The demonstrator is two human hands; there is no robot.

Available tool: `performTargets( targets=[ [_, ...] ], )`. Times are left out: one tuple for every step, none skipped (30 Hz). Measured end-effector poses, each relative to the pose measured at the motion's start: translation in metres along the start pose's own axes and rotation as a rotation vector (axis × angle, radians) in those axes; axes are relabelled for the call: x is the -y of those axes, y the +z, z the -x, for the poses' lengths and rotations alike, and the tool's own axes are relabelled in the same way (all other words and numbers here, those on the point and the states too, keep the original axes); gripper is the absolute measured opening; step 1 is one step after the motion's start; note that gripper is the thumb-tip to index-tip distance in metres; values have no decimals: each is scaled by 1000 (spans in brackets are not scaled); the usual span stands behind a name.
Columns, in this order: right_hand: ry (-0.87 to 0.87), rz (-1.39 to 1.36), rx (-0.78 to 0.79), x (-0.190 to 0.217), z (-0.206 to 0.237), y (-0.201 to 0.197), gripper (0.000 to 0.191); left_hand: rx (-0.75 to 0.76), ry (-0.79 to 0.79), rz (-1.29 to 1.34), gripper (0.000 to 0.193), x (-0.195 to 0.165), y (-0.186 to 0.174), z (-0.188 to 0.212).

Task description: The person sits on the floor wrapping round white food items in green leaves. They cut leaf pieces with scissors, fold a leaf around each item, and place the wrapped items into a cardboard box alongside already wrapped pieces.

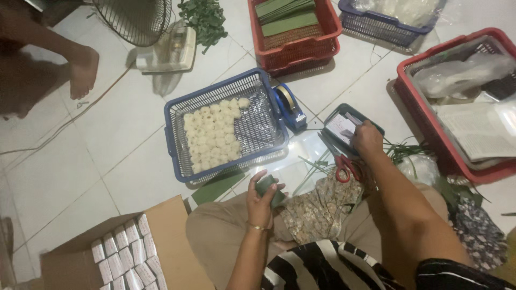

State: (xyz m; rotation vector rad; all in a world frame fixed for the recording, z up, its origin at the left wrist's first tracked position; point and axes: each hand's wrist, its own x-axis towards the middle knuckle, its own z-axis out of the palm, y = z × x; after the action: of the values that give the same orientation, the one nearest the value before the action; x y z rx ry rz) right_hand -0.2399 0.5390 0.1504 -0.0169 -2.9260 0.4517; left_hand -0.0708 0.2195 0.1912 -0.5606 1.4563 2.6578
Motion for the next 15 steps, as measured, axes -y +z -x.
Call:
performTargets(
  targets=[
    [29, -8, 37, 1, 4, -3, 15, 5, -4, -8, 48, -2, -5, 5],
    [59, -17, 76, 2, 8, -7, 18, 4, -17, 9, 46, -3, -10, 10],
    [90, -28, 116, 4, 12, -9, 22, 1, -31, 23, 44, -6, -15, 14],
    [88, 17, 156, 6, 14, -12, 21, -1, -44, 37, 42, -8, -19, 18],
    [86, 62, 192, 7, 14, -16, 20, -16, -60, 43, 46, -10, -23, 21],
    [84, 107, 228, 9, 14, -20, 19, -31, -75, 49, 50, -12, -25, 24],
    [95, 130, 225, 12, 15, -26, 18, -48, -90, 55, 54, -14, -28, 28],
    [103, 152, 224, 15, 15, -31, 18, -71, -96, 37, 59, -16, -31, 32],
    [109, 174, 222, 20, 15, -35, 17, -97, -101, 20, 64, -19, -34, 34],
    [109, 51, 138, 25, 19, -39, 17, -127, -105, 4, 69, -21, -37, 38],
    [108, -72, 56, 31, 23, -47, 18, -112, -100, 25, 71, -23, -40, 41],
    [106, -196, -25, 41, 26, -55, 20, -97, -93, 47, 72, -25, -43, 42],
    [124, -395, 18, 54, 31, -63, 22, -80, -85, 68, 74, -27, -45, 43],
    [141, -594, 64, 69, 40, -73, 24, -52, -63, 85, 74, -28, -47, 44],
    [160, -791, 114, 87, 53, -81, 28, -26, -45, 101, 74, -28, -48, 44]
  ],
)
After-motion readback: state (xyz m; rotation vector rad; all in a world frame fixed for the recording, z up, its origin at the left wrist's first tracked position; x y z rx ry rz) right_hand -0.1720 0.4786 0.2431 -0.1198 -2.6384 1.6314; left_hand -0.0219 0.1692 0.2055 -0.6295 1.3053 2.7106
